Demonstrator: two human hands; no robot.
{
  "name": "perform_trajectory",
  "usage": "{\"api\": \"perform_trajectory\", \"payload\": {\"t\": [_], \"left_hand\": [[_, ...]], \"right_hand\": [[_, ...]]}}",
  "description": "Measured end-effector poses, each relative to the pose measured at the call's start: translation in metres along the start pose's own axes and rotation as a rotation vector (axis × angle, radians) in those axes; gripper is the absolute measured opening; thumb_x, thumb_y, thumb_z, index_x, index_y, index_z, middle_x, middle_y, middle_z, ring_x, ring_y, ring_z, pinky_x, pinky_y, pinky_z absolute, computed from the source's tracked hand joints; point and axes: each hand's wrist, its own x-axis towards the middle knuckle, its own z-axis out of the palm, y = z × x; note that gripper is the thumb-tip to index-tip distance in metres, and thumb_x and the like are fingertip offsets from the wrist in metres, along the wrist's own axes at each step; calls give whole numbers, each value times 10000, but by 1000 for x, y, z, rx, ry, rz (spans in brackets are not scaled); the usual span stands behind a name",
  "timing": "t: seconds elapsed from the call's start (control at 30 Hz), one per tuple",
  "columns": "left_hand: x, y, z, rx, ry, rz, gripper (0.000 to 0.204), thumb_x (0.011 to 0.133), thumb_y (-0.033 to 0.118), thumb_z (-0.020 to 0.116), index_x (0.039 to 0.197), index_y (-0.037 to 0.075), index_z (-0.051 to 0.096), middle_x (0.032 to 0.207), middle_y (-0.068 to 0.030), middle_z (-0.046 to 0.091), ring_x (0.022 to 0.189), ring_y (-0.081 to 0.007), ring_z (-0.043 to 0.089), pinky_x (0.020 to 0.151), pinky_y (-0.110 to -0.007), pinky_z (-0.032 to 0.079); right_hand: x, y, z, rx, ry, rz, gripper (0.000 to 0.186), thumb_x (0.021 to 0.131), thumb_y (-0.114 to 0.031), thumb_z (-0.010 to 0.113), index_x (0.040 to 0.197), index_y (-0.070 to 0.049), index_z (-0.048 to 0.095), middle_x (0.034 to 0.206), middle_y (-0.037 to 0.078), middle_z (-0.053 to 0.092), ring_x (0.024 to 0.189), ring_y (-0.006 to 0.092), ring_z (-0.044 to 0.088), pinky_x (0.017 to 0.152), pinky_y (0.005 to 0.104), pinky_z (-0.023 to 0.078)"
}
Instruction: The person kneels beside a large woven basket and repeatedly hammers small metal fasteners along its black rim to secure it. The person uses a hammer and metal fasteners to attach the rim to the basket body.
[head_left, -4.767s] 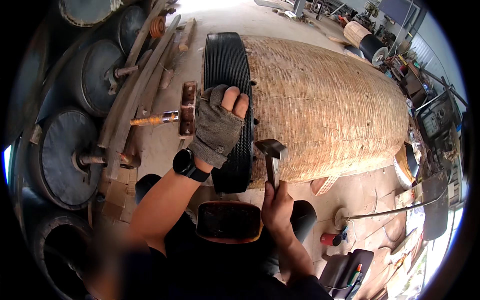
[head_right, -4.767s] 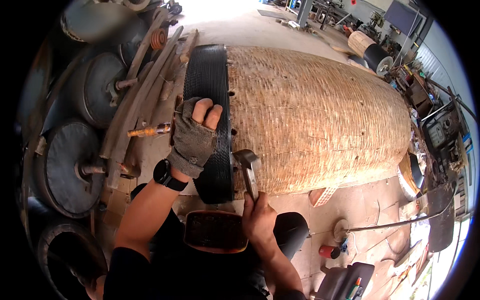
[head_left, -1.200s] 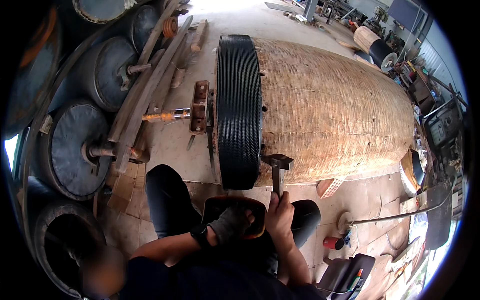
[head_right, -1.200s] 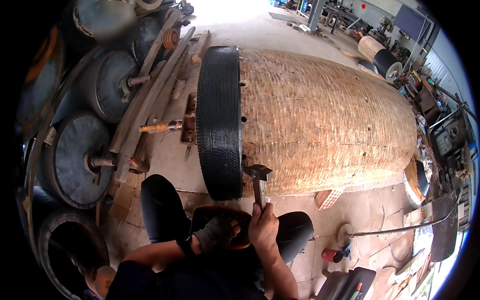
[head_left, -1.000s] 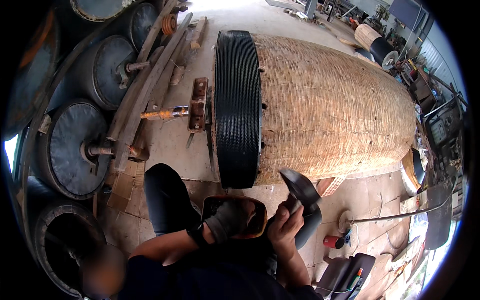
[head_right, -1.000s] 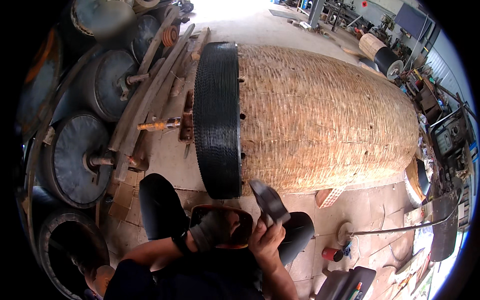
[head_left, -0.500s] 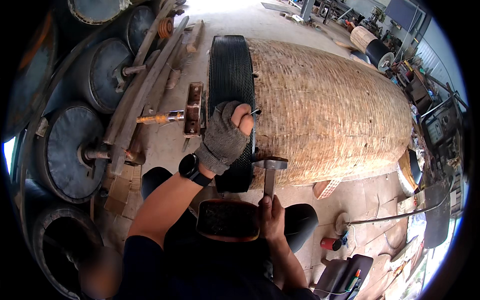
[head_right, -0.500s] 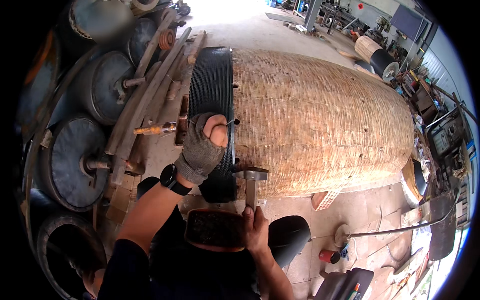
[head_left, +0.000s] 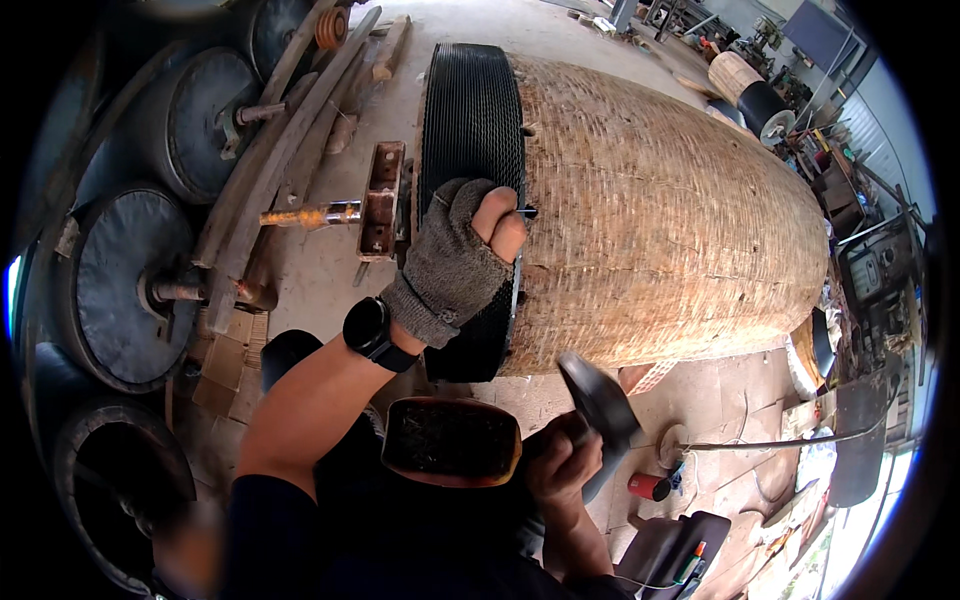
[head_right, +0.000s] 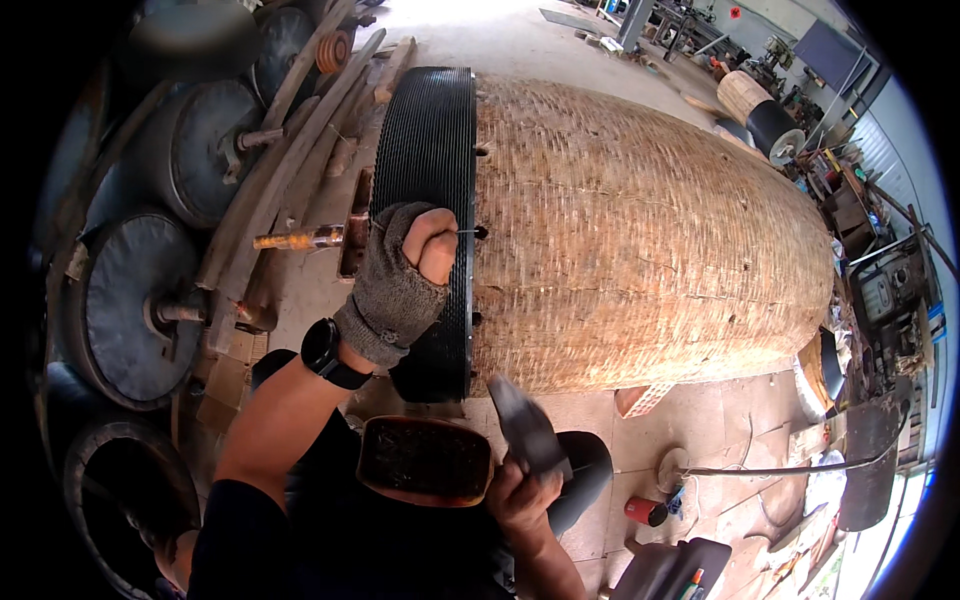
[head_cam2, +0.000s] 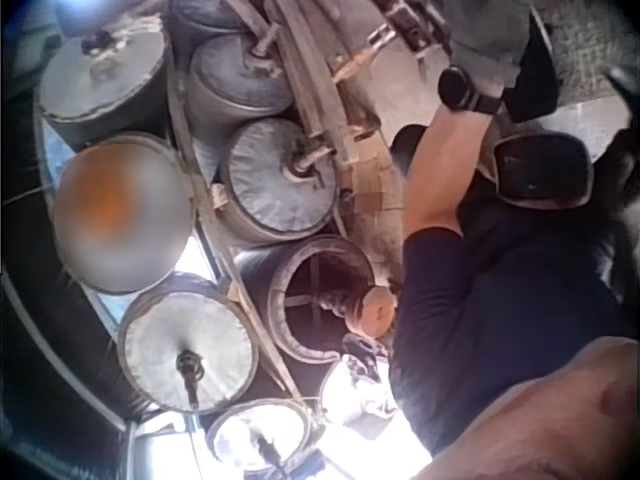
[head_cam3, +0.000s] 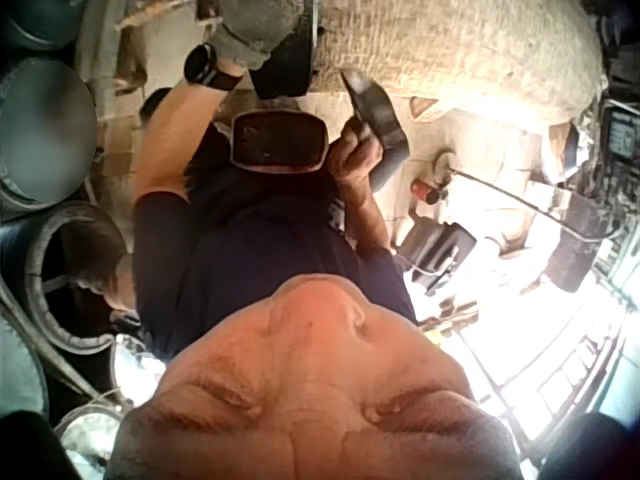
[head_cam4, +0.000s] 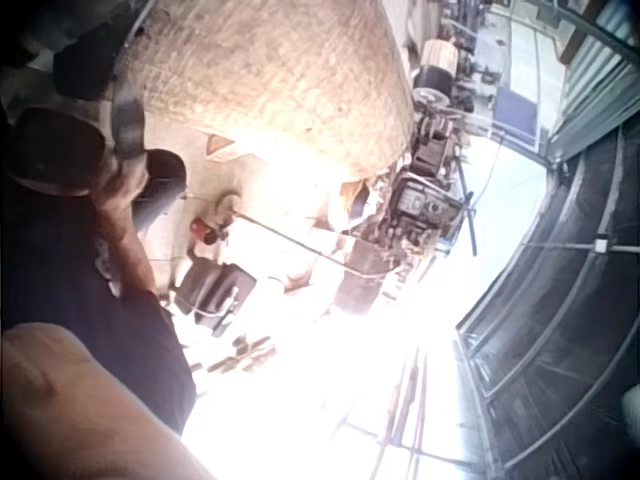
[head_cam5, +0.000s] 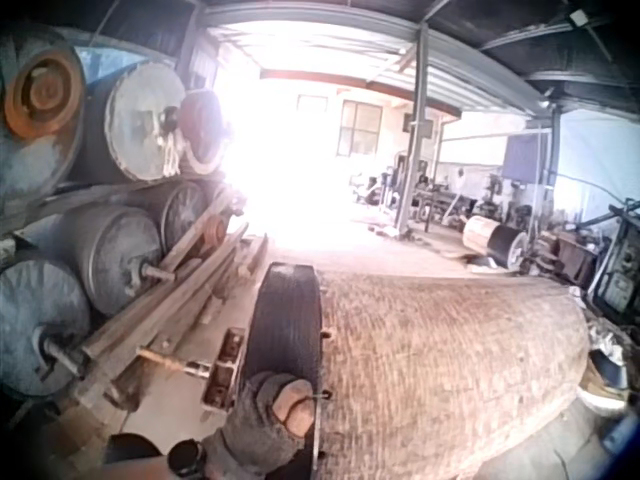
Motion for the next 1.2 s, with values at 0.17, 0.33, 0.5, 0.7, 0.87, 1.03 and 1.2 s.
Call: {"api": "perform_trajectory", "payload": {"t": [0.17,0.33,0.5,0.7,0.87,1.03,1.2], "left_hand": [[4,-3,5,-15,-26,-13,284,847,-6,641,1091,71,518,1105,-130,562,955,-330,586,825,-440,510],[10,-2,1,-6,-7,-27,316,836,17,663,1118,82,536,1101,-123,574,977,-328,594,823,-451,510],[14,0,-1,77,-45,9,336,842,34,665,1158,91,565,1084,-117,580,975,-324,595,827,-455,509],[17,-11,4,65,-69,-59,320,835,57,681,1143,112,613,1080,-109,582,969,-320,592,816,-453,508],[25,-8,3,152,-81,-13,290,848,62,663,1130,114,616,1072,-108,574,962,-315,591,809,-451,510],[30,-14,7,68,-121,-141,290,845,51,635,1129,101,605,1065,-107,564,945,-322,584,809,-450,506],[36,-13,-1,167,-99,-21,313,821,21,612,1125,95,606,1061,-110,565,949,-323,584,809,-458,505]], "right_hand": [[-3,11,24,-126,-204,289,136,967,-66,512,853,7,505,615,208,522,530,403,543,460,415,424],[-11,-10,5,187,98,207,254,1019,-152,465,841,14,539,633,74,552,538,193,562,489,367,446],[17,-3,21,-194,-224,305,128,967,-108,561,929,5,515,649,211,581,554,415,595,501,435,454],[11,-6,5,76,70,130,182,999,-145,511,907,7,552,618,117,562,499,264,552,490,378,440],[23,6,24,-160,-198,317,141,984,-105,563,903,-4,508,631,220,556,537,423,572,485,443,440],[14,-7,5,118,15,226,218,1005,-192,543,944,17,538,610,131,558,494,294,568,474,383,432],[31,12,33,-115,-151,234,168,975,-129,593,953,12,504,617,226,577,546,455,593,485,478,459]]}}
